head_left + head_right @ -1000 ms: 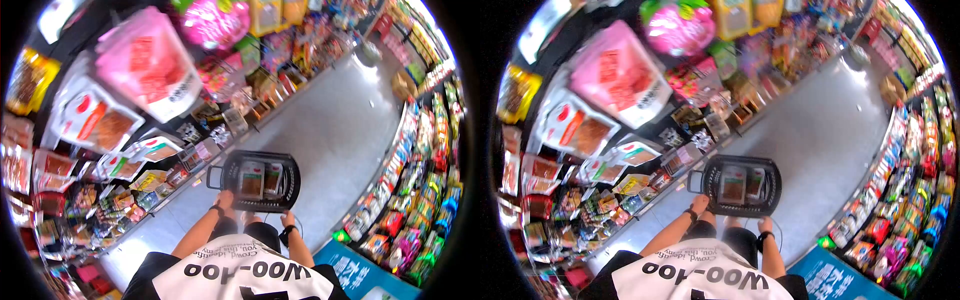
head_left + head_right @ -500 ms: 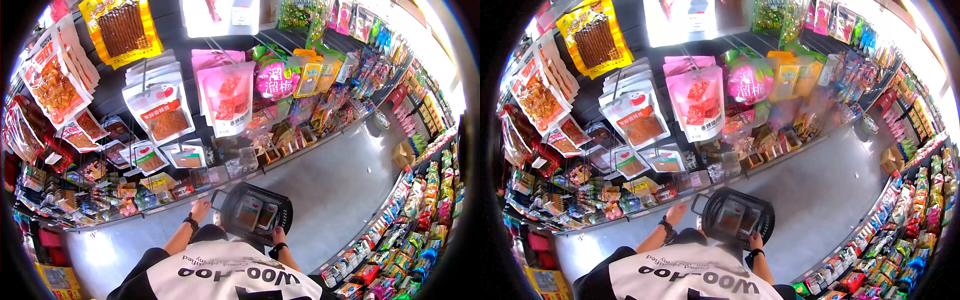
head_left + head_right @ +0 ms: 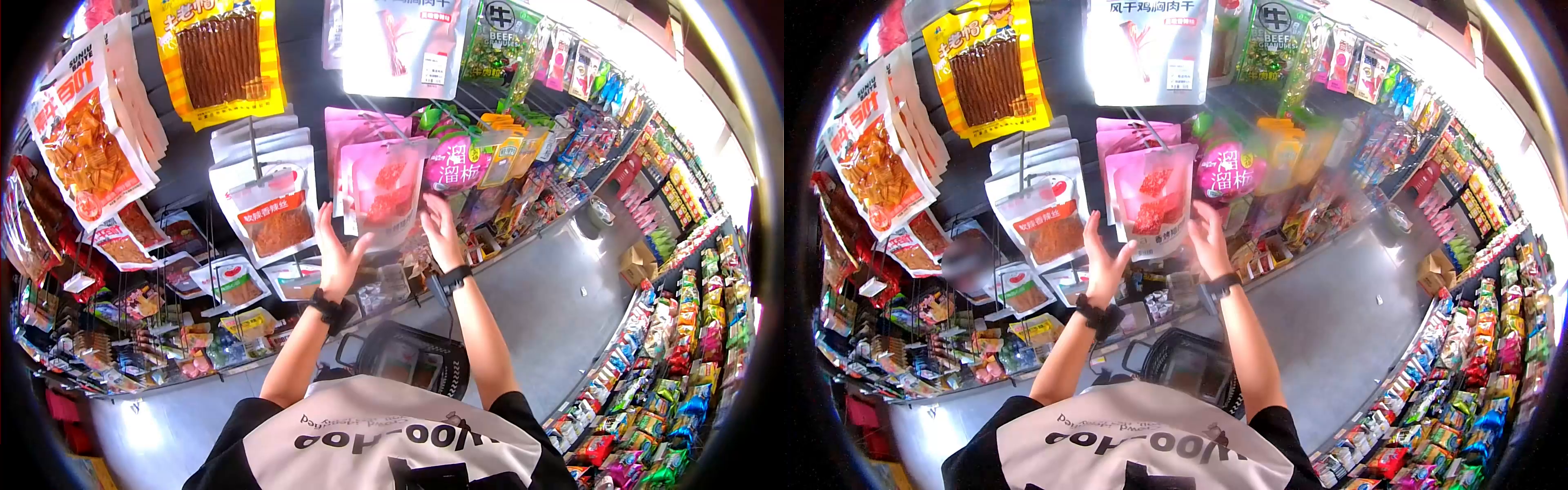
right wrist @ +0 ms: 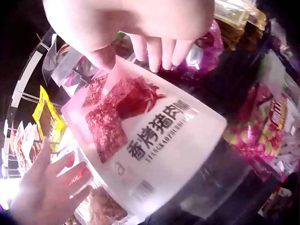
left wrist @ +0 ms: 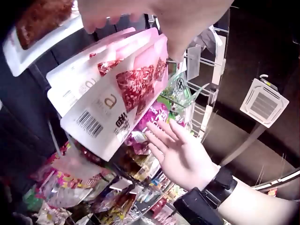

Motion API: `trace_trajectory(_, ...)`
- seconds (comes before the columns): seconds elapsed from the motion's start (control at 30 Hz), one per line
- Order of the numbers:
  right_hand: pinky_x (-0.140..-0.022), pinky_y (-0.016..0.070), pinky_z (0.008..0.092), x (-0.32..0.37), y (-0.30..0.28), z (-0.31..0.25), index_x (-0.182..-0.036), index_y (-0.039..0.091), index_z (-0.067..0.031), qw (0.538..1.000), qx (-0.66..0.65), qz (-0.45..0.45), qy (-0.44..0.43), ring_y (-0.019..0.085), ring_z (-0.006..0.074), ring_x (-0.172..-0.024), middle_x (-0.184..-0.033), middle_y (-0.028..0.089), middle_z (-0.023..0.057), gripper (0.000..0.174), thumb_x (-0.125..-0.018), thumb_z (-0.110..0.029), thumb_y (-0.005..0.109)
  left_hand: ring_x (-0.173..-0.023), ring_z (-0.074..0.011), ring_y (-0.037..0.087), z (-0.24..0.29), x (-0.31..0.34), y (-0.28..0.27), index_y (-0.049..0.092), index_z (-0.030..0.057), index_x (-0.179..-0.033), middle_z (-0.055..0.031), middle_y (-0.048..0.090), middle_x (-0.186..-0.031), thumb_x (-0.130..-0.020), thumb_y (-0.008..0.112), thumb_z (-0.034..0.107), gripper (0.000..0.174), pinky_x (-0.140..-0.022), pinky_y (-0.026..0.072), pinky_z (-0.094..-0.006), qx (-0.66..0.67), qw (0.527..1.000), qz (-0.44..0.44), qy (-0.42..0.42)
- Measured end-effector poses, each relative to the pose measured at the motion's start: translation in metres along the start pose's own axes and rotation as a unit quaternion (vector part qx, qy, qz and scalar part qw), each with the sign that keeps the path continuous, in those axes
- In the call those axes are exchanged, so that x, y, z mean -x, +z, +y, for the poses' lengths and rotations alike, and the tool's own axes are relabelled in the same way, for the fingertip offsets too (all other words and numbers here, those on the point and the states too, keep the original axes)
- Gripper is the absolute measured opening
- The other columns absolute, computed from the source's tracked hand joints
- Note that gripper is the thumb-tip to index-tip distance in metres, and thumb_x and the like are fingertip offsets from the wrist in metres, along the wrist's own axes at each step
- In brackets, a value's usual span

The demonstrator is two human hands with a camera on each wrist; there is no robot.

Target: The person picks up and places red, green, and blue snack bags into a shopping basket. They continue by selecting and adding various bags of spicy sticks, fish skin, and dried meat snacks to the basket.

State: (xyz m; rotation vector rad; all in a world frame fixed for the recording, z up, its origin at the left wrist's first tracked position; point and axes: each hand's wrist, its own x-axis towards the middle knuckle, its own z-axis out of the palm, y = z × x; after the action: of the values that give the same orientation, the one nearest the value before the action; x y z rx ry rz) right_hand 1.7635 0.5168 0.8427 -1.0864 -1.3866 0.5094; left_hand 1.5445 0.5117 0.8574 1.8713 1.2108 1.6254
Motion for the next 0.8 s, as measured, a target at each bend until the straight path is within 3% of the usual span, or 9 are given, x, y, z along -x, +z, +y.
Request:
trace_trajectory(0.03, -0.097, 0.0320, 0.0330, -0.012, 0.003, -0.003, -0.127, 0.034, -0.0046, 0.999, 0.034, -0.001, -0.012, 0.040, 0.0202, -0.118, -0.128, 0.042, 0.0113, 0.048, -0.087, -0.021, 0.055, -0.123, -0.0349, 0.028, -0.002, -0.008, 0.004, 0.021, -0.0043, -0.131, -0.0231, 0.028, -0.132, -0.070, 0.073, 0.025, 0.086, -0.103, 0.0225, -0.0412, 0.007, 1.000, 0.001, 0.002)
trace_trajectory(0.13, -0.098, 0.0305, 0.0340, -0.040, 0.020, 0.015, -0.132, 0.025, -0.0031, 0.998, -0.068, 0.003, -0.003, 0.038, 0.0203, -0.119, -0.128, 0.040, 0.0137, 0.059, -0.086, -0.024, 0.056, -0.122, -0.0339, 0.030, -0.008, -0.027, 0.014, 0.019, -0.0074, -0.131, -0.0252, 0.030, -0.130, -0.068, 0.074, 0.025, 0.090, -0.102, 0.0240, -0.0389, 0.029, 1.000, 0.002, 0.007)
trace_trajectory(0.23, -0.101, 0.0269, 0.0304, -0.052, 0.029, 0.023, -0.134, 0.019, -0.0064, 0.994, -0.096, -0.045, 0.040, 0.036, 0.0159, -0.120, -0.131, 0.036, 0.0097, 0.054, -0.090, -0.012, 0.049, -0.115, -0.0325, 0.038, -0.017, -0.033, 0.023, 0.021, -0.0068, -0.131, -0.0228, 0.035, -0.124, -0.068, 0.074, 0.024, 0.088, -0.098, 0.0296, -0.0391, 0.047, 0.999, -0.020, -0.007)
trace_trajectory(0.27, -0.097, 0.0296, 0.0292, -0.052, 0.031, 0.024, -0.132, 0.025, -0.0060, 0.996, -0.069, -0.016, 0.056, 0.040, 0.0142, -0.115, -0.124, 0.042, 0.0084, 0.052, -0.089, -0.018, 0.052, -0.106, -0.0303, 0.044, -0.016, -0.031, 0.025, 0.023, -0.0068, -0.130, -0.0201, 0.042, -0.117, -0.068, 0.074, 0.023, 0.086, -0.092, 0.0347, -0.0391, 0.091, 0.994, -0.032, -0.047)
trace_trajectory(0.37, -0.093, 0.0325, 0.0285, -0.048, 0.030, 0.019, -0.128, 0.033, -0.0039, 0.993, -0.020, -0.014, 0.119, 0.044, 0.0136, -0.107, -0.116, 0.048, 0.0067, 0.051, -0.087, -0.024, 0.055, -0.102, -0.0282, 0.046, -0.030, -0.033, 0.032, 0.025, -0.0068, -0.130, -0.0184, 0.045, -0.112, -0.069, 0.073, 0.023, 0.083, -0.087, 0.0370, -0.0379, 0.079, 0.996, -0.028, -0.016)
trace_trajectory(0.4, -0.088, 0.0341, 0.0272, -0.046, 0.031, -0.004, -0.119, 0.043, -0.0024, 0.991, -0.060, -0.028, 0.114, 0.047, 0.0129, -0.100, -0.107, 0.053, 0.0045, 0.045, -0.085, -0.028, 0.058, -0.097, -0.0259, 0.049, -0.039, -0.033, 0.036, 0.032, -0.0070, -0.124, -0.0173, 0.050, -0.104, -0.069, 0.072, 0.024, 0.075, -0.084, 0.0396, -0.0350, 0.054, 0.999, -0.004, -0.006)
trace_trajectory(0.5, -0.087, 0.0347, 0.0264, -0.035, 0.032, -0.019, -0.112, 0.048, -0.0019, 0.974, -0.176, -0.025, 0.140, 0.048, 0.0117, -0.096, -0.103, 0.054, 0.0027, 0.037, -0.085, -0.025, 0.059, -0.088, -0.0229, 0.054, -0.039, -0.034, 0.032, 0.039, -0.0058, -0.114, -0.0155, 0.054, -0.097, -0.070, 0.072, 0.024, 0.062, -0.078, 0.0433, -0.0327, 0.198, 0.972, -0.055, -0.117)
trace_trajectory(0.53, -0.084, 0.0353, 0.0252, -0.031, 0.035, -0.027, -0.107, 0.050, -0.0037, 0.967, -0.206, 0.002, 0.150, 0.047, 0.0096, -0.093, -0.100, 0.054, 0.0016, 0.031, -0.084, -0.022, 0.060, -0.084, -0.0206, 0.056, -0.029, -0.033, 0.026, 0.043, -0.0048, -0.105, -0.0144, 0.056, -0.092, -0.074, 0.069, 0.023, 0.050, -0.074, 0.0455, -0.0313, 0.196, 0.973, -0.061, -0.108)
trace_trajectory(0.8, -0.076, 0.0393, 0.0222, 0.004, 0.027, -0.076, -0.109, 0.050, -0.0033, 0.980, -0.171, 0.061, 0.086, 0.050, 0.0078, -0.085, -0.095, 0.056, 0.0003, 0.034, -0.083, -0.021, 0.062, -0.086, -0.0186, 0.059, 0.034, -0.010, -0.004, 0.040, 0.0001, -0.112, -0.0160, 0.061, -0.095, -0.080, 0.061, 0.018, 0.042, -0.072, 0.0471, -0.0305, 0.227, 0.956, -0.107, -0.153)
